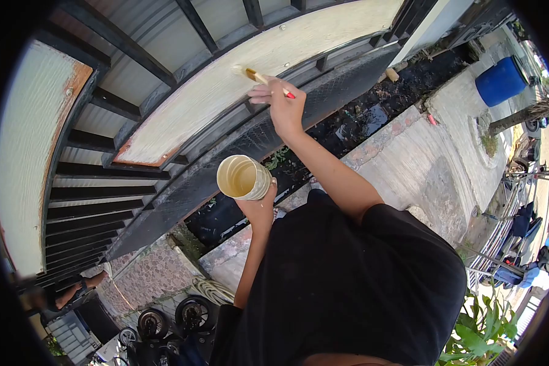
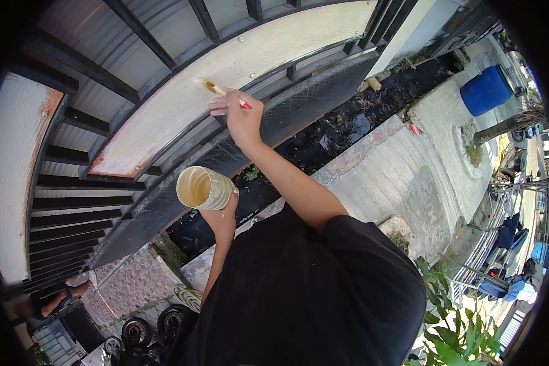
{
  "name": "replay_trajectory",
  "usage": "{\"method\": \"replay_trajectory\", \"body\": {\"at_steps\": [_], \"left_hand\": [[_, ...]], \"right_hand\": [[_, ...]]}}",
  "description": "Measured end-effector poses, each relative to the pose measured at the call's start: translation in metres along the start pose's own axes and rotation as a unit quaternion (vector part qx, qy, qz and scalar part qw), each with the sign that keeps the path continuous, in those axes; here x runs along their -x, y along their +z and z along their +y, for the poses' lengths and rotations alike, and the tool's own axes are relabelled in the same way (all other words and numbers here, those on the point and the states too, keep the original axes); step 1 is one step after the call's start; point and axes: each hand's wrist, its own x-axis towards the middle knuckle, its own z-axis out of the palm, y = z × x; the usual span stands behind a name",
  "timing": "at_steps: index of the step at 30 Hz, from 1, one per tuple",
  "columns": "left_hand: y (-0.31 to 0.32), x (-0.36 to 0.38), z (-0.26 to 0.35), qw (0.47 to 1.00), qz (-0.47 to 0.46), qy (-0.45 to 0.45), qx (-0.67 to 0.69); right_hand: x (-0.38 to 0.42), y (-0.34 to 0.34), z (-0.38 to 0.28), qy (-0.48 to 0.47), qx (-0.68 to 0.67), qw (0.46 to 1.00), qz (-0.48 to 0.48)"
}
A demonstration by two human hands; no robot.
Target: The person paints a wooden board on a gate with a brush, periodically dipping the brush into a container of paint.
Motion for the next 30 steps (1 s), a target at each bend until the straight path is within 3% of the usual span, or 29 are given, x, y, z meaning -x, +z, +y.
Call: {"method": "replay_trajectory", "body": {"at_steps": [5, 7, 9, 13, 14, 16, 19, 22, 25, 30], "left_hand": [[-0.007, 0.009, 0.01, 0.999, 0.013, -0.023, 0.026], [-0.007, 0.009, 0.012, 1.0, 0.012, -0.022, 0.017], [-0.004, 0.009, 0.014, 0.998, 0.052, 0.004, 0.023], [0.003, 0.006, 0.01, 0.998, 0.049, 0.004, 0.026], [0.005, 0.005, 0.011, 0.999, 0.041, 0.0, 0.028], [0.006, 0.004, 0.016, 0.999, 0.034, -0.005, 0.03], [0.005, 0.007, 0.02, 0.999, 0.014, -0.023, 0.04], [0.001, 0.007, 0.018, 1.0, 0.013, 0.001, 0.004], [0.002, 0.008, 0.017, 0.999, 0.028, -0.013, 0.032], [0.018, 0.0, 0.018, 0.997, 0.048, 0.013, 0.051]], "right_hand": [[-0.086, -0.072, -0.03, -0.172, 0.021, 0.959, 0.222], [-0.086, -0.071, -0.025, -0.201, 0.033, 0.951, 0.231], [-0.063, -0.047, 0.001, -0.141, 0.023, 0.973, 0.179], [0.02, -0.001, 0.031, -0.006, 0.045, 0.999, -0.011], [0.022, -0.003, 0.029, -0.008, 0.045, 0.999, -0.009], [0.023, -0.008, 0.021, 0.025, 0.056, 0.993, -0.103], [-0.036, -0.043, -0.007, -0.05, 0.042, 0.996, 0.058], [-0.083, -0.083, -0.025, -0.162, 0.026, 0.965, 0.203], [-0.077, -0.074, -0.01, -0.15, 0.021, 0.971, 0.183], [0.015, -0.022, 0.043, 0.048, 0.035, 0.998, -0.004]]}}
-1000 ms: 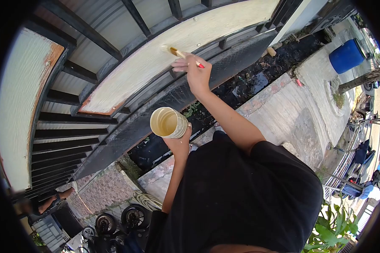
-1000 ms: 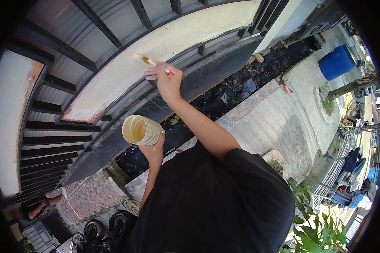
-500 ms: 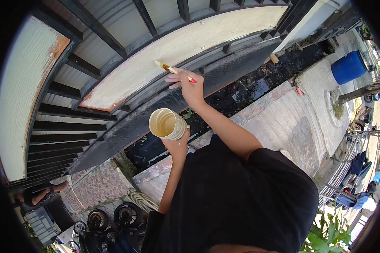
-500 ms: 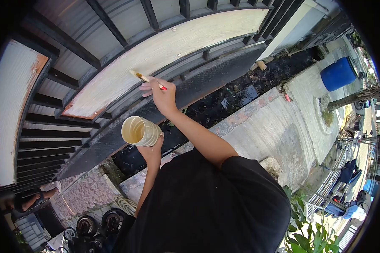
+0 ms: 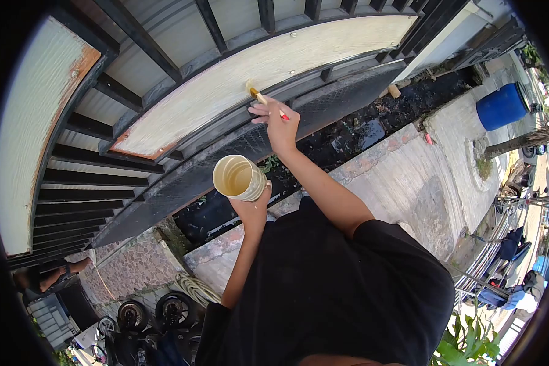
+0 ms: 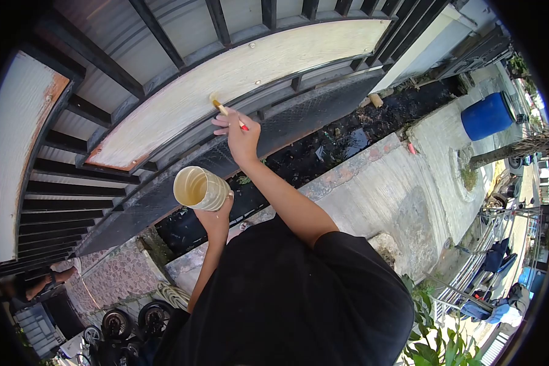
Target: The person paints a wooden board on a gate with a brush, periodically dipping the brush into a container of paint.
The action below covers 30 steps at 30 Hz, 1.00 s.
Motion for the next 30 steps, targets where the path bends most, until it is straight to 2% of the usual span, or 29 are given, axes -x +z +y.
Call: {"method": "replay_trajectory", "body": {"at_steps": [1, 3, 4, 7, 9, 11, 15, 16, 18, 21, 24, 27, 30], "left_hand": [[0.002, -0.001, -0.002, 1.0, -0.001, 0.0, 0.002], [0.002, -0.002, -0.006, 0.999, -0.028, -0.016, -0.015], [0.002, 0.0, -0.007, 0.999, -0.026, -0.017, -0.015], [0.002, 0.003, -0.006, 0.999, -0.017, 0.003, -0.035], [0.002, 0.003, -0.002, 0.999, -0.032, -0.003, -0.027], [0.003, 0.001, -0.008, 0.999, -0.028, -0.003, -0.03], [0.011, -0.001, -0.013, 0.999, -0.032, -0.028, -0.031], [0.014, -0.003, -0.012, 0.998, -0.038, -0.034, -0.035], [0.024, -0.002, -0.011, 0.999, -0.02, -0.017, -0.027], [0.027, 0.0, -0.013, 1.0, -0.013, 0.006, -0.025], [0.032, 0.003, -0.017, 0.999, -0.015, 0.015, -0.025], [0.04, 0.007, -0.021, 1.0, -0.015, -0.004, -0.022], [0.05, 0.009, -0.034, 0.999, -0.021, -0.016, -0.027]], "right_hand": [[0.005, -0.001, -0.001, 0.024, 0.002, 0.999, -0.028], [-0.011, -0.016, -0.014, -0.01, -0.018, 1.0, -0.019], [-0.031, -0.029, -0.023, -0.02, -0.028, 0.999, 0.03], [-0.089, -0.081, -0.054, -0.131, -0.034, 0.973, 0.186], [-0.106, -0.099, -0.067, -0.204, -0.032, 0.946, 0.25], [-0.105, -0.088, -0.06, -0.181, -0.037, 0.954, 0.236], [-0.032, -0.01, -0.028, -0.087, 0.001, 0.995, 0.05], [-0.024, -0.01, -0.034, -0.086, 0.004, 0.995, 0.043], [-0.012, -0.009, -0.044, -0.037, 0.045, 0.995, -0.077], [-0.064, -0.047, -0.072, -0.111, 0.012, 0.994, 0.012], [-0.106, -0.079, -0.107, -0.204, 0.024, 0.963, 0.172], [-0.108, -0.073, -0.097, -0.225, 0.031, 0.958, 0.172], [-0.053, -0.026, -0.06, -0.157, 0.08, 0.984, 0.021]]}}
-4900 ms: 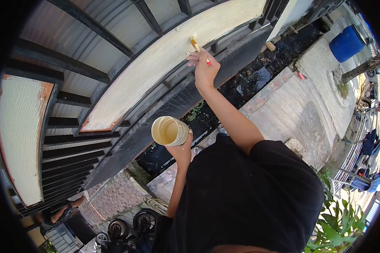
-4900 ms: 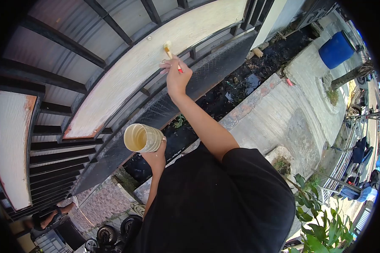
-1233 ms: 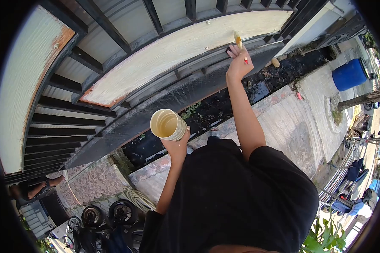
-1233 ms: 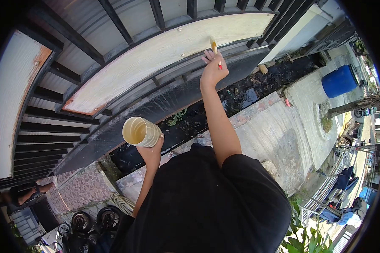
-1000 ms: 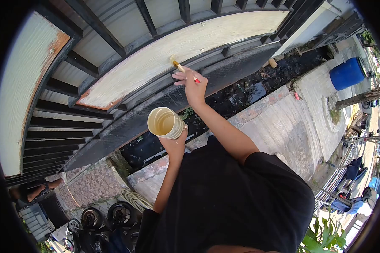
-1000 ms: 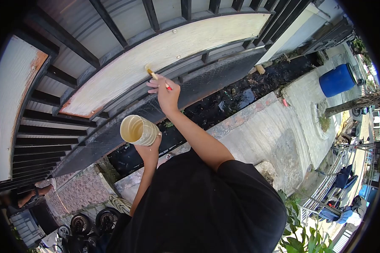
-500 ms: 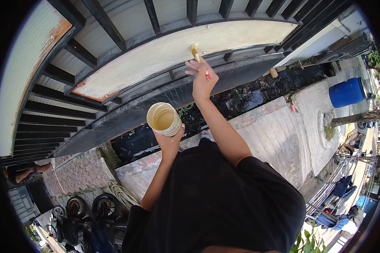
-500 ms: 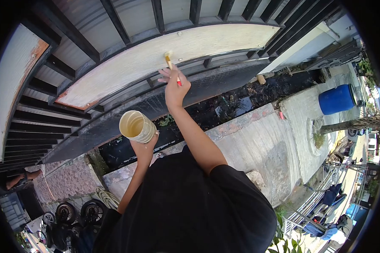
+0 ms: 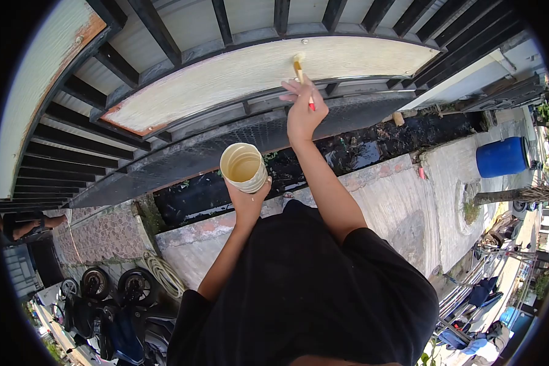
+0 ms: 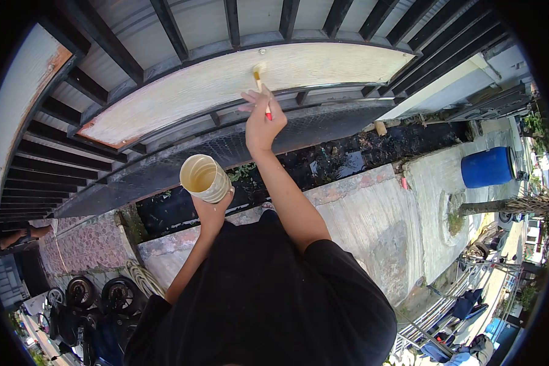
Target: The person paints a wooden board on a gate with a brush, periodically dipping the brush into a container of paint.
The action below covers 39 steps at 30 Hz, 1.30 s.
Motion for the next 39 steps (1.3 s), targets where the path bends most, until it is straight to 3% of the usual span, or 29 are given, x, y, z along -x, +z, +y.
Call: {"method": "replay_trajectory", "body": {"at_steps": [2, 5, 9, 13, 17, 18, 20, 28, 33, 37, 39], "left_hand": [[0.007, 0.0, -0.005, 1.0, 0.004, 0.006, -0.006], [0.016, 0.005, -0.004, 1.0, 0.01, -0.007, 0.019], [0.023, 0.012, 0.002, 0.998, 0.054, 0.028, 0.005], [0.026, 0.02, -0.002, 0.998, 0.061, 0.007, 0.027], [0.036, 0.018, -0.005, 0.997, 0.077, 0.017, 0.02], [0.038, 0.018, -0.006, 0.997, 0.077, 0.021, 0.01], [0.04, 0.02, -0.009, 0.997, 0.077, 0.025, -0.002], [0.049, 0.02, -0.013, 1.0, 0.03, -0.003, 0.005], [0.056, 0.017, -0.003, 1.0, 0.02, 0.014, 0.005], [0.059, 0.014, 0.008, 0.999, 0.008, 0.041, -0.015], [0.057, 0.01, 0.008, 1.0, 0.002, 0.027, -0.003]], "right_hand": [[0.033, 0.008, 0.003, 0.05, -0.023, 0.992, -0.113], [0.016, -0.011, 0.008, 0.078, -0.04, 0.992, -0.095], [-0.068, -0.073, -0.002, -0.005, -0.012, 0.994, 0.112], [-0.068, -0.077, 0.003, -0.042, -0.001, 0.991, 0.129], [-0.004, -0.043, 0.004, 0.114, -0.057, 0.992, -0.019], [-0.001, -0.046, 0.001, 0.116, -0.059, 0.991, -0.022], [-0.001, -0.056, -0.006, 0.245, -0.122, 0.961, -0.034], [-0.005, -0.093, -0.045, 0.349, -0.212, 0.913, -0.007], [-0.002, -0.115, -0.065, 0.361, -0.228, 0.904, -0.036], [0.005, -0.119, -0.099, 0.309, -0.209, 0.923, -0.096], [0.005, -0.121, -0.122, 0.222, -0.11, 0.954, -0.169]]}}
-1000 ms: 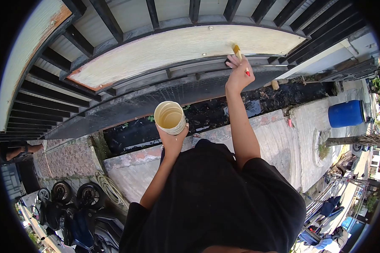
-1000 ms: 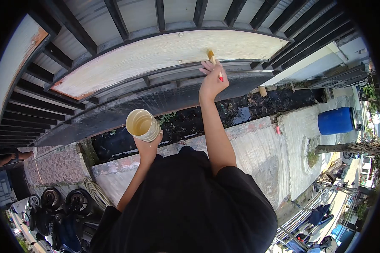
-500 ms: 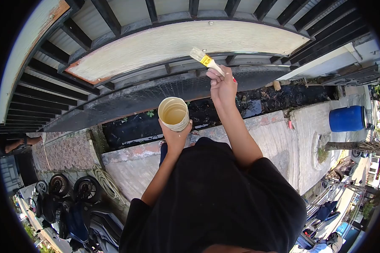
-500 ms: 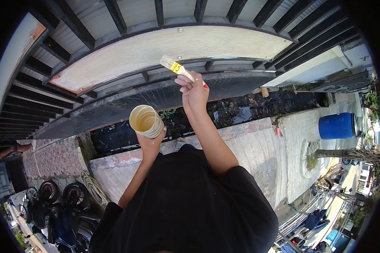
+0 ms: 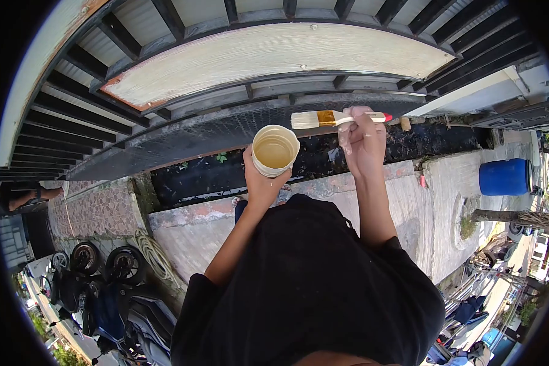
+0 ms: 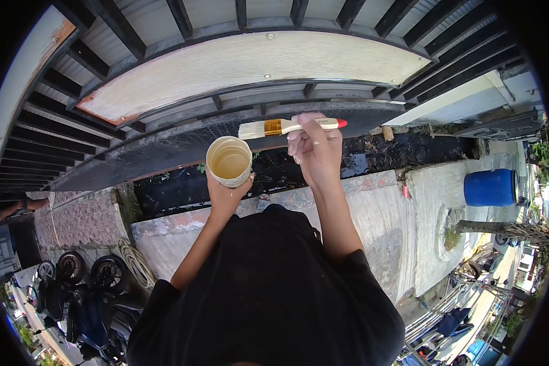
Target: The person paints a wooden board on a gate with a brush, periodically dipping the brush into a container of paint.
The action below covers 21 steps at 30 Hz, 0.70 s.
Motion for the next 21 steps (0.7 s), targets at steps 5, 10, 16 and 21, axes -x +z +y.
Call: {"method": "replay_trajectory", "body": {"at_steps": [5, 10, 16, 21], "left_hand": [[-0.01, -0.009, 0.01, 0.998, -0.023, 0.034, -0.037], [-0.009, -0.008, 0.012, 0.999, -0.026, 0.042, -0.018], [-0.01, -0.001, 0.016, 0.995, -0.023, 0.072, -0.069], [-0.016, -0.001, 0.027, 0.991, -0.033, 0.089, -0.098]], "right_hand": [[0.022, 0.021, -0.048, -0.093, 0.154, 0.978, -0.103], [0.042, 0.033, -0.054, -0.155, 0.332, 0.91, -0.194], [0.046, 0.048, -0.05, -0.172, 0.458, 0.841, -0.233], [0.035, 0.054, -0.057, -0.149, 0.469, 0.811, -0.316]]}}
